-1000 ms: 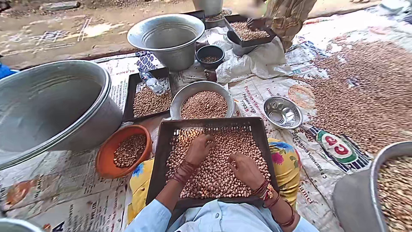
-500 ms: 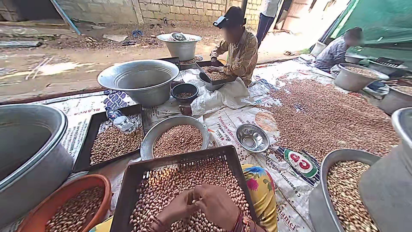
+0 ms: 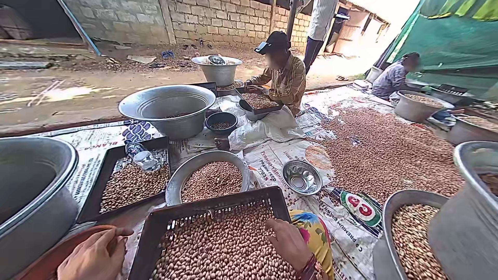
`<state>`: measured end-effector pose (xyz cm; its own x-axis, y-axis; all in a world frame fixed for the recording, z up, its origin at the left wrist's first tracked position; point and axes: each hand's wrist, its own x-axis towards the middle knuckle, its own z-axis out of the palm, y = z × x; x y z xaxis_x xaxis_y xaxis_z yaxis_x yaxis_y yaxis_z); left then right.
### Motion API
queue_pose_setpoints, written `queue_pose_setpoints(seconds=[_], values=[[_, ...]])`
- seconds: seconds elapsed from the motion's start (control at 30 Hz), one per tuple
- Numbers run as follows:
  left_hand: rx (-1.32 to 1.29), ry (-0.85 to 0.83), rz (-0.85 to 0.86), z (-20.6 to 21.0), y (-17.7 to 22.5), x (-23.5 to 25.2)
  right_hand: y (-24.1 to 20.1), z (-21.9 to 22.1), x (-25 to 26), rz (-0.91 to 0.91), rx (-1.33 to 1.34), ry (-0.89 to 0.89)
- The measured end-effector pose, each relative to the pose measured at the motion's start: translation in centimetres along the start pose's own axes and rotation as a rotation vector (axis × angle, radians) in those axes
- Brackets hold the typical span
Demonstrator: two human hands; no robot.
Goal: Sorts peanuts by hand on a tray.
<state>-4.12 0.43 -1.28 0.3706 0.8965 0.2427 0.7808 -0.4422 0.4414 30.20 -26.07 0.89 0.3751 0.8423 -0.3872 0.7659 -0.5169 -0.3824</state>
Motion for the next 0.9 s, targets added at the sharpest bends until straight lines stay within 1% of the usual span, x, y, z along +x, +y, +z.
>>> queue_pose_setpoints(seconds=[0.07, 0.13, 0.23, 0.3, 0.37, 0.4, 0.47, 0.53, 0.6, 0.7, 0.77, 0.9], values=[[-0.099, -0.029, 0.016, 0.3, 0.8, -0.4, 0.5, -0.3, 0.2, 0.059, 0.006, 0.016], [-0.178, -0.054, 0.084, 1.4, 1.8, -0.9, 0.4, -0.8, 0.5, 0.148, -0.003, 0.010], [-0.201, -0.110, 0.081, 2.8, 3.4, -1.6, 0.2, -1.4, 1.0, 0.290, -0.022, 0.011], [-0.214, -0.154, 0.090, 3.5, 4.7, -2.1, 0.2, -1.6, 1.2, 0.331, -0.020, 0.019], [-0.272, -0.259, 0.150, 4.3, 6.0, -2.8, 0.2, -1.6, 1.4, 0.340, -0.022, 0.003], [-0.297, -0.355, 0.172, 4.7, 6.5, -3.0, 0.2, -1.4, 1.5, 0.343, -0.028, -0.017], [-0.242, -0.523, 0.207, 5.3, 7.4, -3.2, 0.2, -1.0, 1.8, 0.342, -0.049, -0.057], [-0.082, -0.559, 0.212, 6.1, 8.3, -3.4, 0.2, -0.4, 2.0, 0.332, -0.069, -0.095], [0.082, -0.574, 0.174, 7.2, 9.4, -3.9, 0.3, 0.4, 2.1, 0.313, -0.114, -0.123], [0.201, -0.673, 0.174, 8.6, 11.9, -5.2, -0.2, 1.6, 2.1, 0.291, -0.169, -0.176], [0.210, -0.728, 0.196, 9.3, 13.6, -6.3, -0.8, 2.3, 1.9, 0.277, -0.178, -0.205], [0.097, -0.878, 0.176, 10.2, 15.8, -7.4, -2.3, 3.6, 1.6, 0.189, -0.085, -0.269]])
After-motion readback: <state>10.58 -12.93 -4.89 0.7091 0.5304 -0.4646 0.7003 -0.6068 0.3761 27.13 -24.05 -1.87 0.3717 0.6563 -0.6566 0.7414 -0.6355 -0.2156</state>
